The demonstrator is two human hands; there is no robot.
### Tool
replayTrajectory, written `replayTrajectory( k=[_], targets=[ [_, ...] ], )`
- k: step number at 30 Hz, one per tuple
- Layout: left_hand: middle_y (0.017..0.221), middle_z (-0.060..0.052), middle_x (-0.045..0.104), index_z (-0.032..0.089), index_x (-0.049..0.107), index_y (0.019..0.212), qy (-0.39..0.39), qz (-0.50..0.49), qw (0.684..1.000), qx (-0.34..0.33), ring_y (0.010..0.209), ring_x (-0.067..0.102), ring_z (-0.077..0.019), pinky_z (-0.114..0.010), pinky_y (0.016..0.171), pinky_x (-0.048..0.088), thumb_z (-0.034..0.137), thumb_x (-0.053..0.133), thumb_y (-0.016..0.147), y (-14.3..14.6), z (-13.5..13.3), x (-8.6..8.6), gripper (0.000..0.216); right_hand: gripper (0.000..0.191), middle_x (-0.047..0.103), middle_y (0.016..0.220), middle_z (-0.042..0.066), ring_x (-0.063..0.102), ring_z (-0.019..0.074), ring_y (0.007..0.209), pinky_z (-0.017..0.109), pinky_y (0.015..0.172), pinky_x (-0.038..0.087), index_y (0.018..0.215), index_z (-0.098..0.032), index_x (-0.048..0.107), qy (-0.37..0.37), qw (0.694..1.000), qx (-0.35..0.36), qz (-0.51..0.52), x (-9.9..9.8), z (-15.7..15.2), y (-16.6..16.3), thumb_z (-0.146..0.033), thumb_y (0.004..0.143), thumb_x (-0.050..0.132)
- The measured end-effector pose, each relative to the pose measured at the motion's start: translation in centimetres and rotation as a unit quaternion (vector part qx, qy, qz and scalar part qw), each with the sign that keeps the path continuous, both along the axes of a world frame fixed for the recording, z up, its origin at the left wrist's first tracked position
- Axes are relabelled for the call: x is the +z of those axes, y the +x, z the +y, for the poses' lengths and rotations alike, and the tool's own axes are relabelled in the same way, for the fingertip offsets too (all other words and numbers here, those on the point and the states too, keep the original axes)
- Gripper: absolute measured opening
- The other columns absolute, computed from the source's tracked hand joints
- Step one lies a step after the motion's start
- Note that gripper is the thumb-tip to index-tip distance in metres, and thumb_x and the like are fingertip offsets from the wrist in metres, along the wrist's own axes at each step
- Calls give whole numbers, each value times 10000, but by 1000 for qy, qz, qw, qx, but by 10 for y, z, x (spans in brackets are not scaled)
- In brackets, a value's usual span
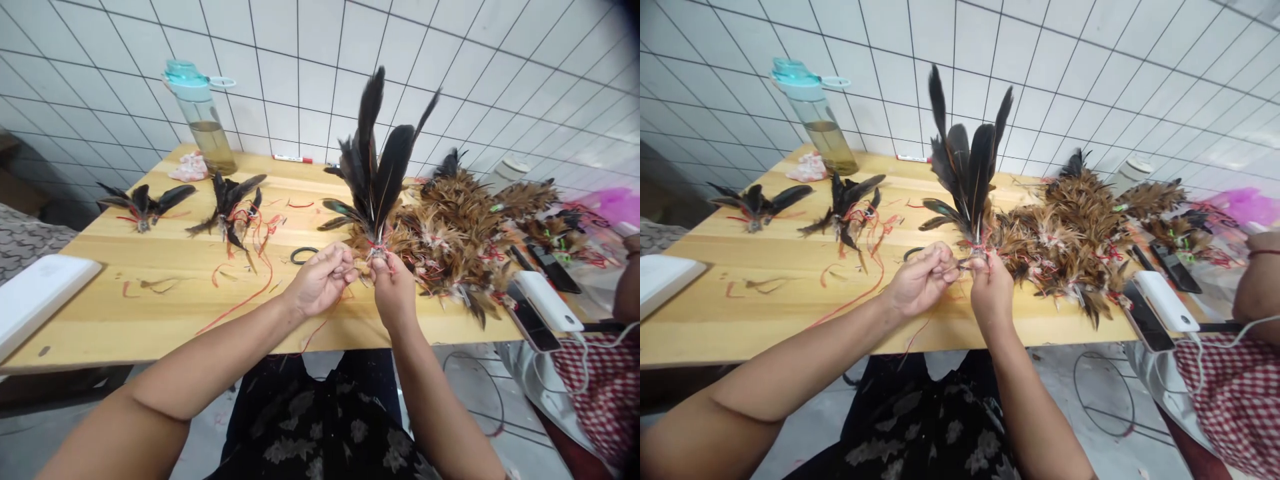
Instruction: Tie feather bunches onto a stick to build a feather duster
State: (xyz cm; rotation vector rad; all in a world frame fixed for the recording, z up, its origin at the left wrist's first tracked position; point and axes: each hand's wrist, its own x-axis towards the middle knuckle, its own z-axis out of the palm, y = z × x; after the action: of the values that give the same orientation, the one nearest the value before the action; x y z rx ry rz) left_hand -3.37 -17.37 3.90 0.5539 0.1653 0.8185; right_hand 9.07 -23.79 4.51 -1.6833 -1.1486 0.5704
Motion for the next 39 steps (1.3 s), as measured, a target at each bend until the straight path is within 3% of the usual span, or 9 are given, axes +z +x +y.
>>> replayTrajectory(
  k=[3,7,12,18,21,25,29,33,39],
  targets=[
    [606,43,319,118,575,733,-15,11,1000,-9,538,316,-51,-173,560,386,187,637,836,-1,1,-1,138,178,562,693,33,504,191,655,313,643,384,777,-220,542,7,995,-73,-68,-4,3,-3,-334,868,440],
    [606,50,353,113,561,740,-58,67,996,-15,513,303,-33,-152,516,337,203,663,819,2,4,-8,157,194,577,668,26,497,184,612,297,619,369,793,-216,575,-6,989,-67,-132,-8,6,-13,-305,876,424],
    [736,-2,569,115,569,836,61,171,983,15,632,471,-59,-167,557,347,328,770,721,3,3,-12,314,270,651,756,51,551,182,670,275,627,368,903,-194,635,-3,965,-73,-252,-16,7,-26,-257,911,373],
    [731,10,585,143,549,858,179,254,946,93,707,540,-100,-224,675,410,391,717,755,1,2,-15,317,367,660,759,98,586,194,716,277,641,377,924,-151,652,18,935,-117,-334,-28,9,-39,-298,953,317],
    [710,15,575,147,544,865,209,265,937,92,696,545,-102,-226,669,415,365,700,773,-2,9,-17,282,301,659,769,92,572,194,695,292,642,387,936,-150,651,-19,958,-79,-276,-21,10,-35,-264,913,373],
    [704,16,571,139,545,855,205,233,950,25,628,518,-85,-215,604,395,374,707,769,-6,23,-19,298,180,618,712,35,530,149,647,264,596,400,802,-163,633,-83,988,119,-60,1,8,-12,-282,847,506],
    [700,-1,583,117,581,836,207,184,960,-33,591,490,-69,-198,550,341,376,732,759,-9,31,-20,310,302,634,934,61,587,138,775,230,598,449,952,-165,668,-132,941,256,179,14,0,13,-432,823,609],
    [756,-42,640,107,621,836,222,184,954,-81,662,568,-108,-219,620,411,386,760,732,-10,34,-22,329,405,621,1074,75,603,156,926,258,701,509,1032,-186,666,-167,910,257,280,12,-8,21,-497,774,690],
    [798,-78,681,101,673,840,289,201,929,-111,773,623,-164,-285,758,479,410,739,752,-11,41,-30,328,444,697,966,91,655,160,870,256,694,505,1053,-172,638,-199,868,279,360,2,-9,23,-516,778,695]
  ],
)
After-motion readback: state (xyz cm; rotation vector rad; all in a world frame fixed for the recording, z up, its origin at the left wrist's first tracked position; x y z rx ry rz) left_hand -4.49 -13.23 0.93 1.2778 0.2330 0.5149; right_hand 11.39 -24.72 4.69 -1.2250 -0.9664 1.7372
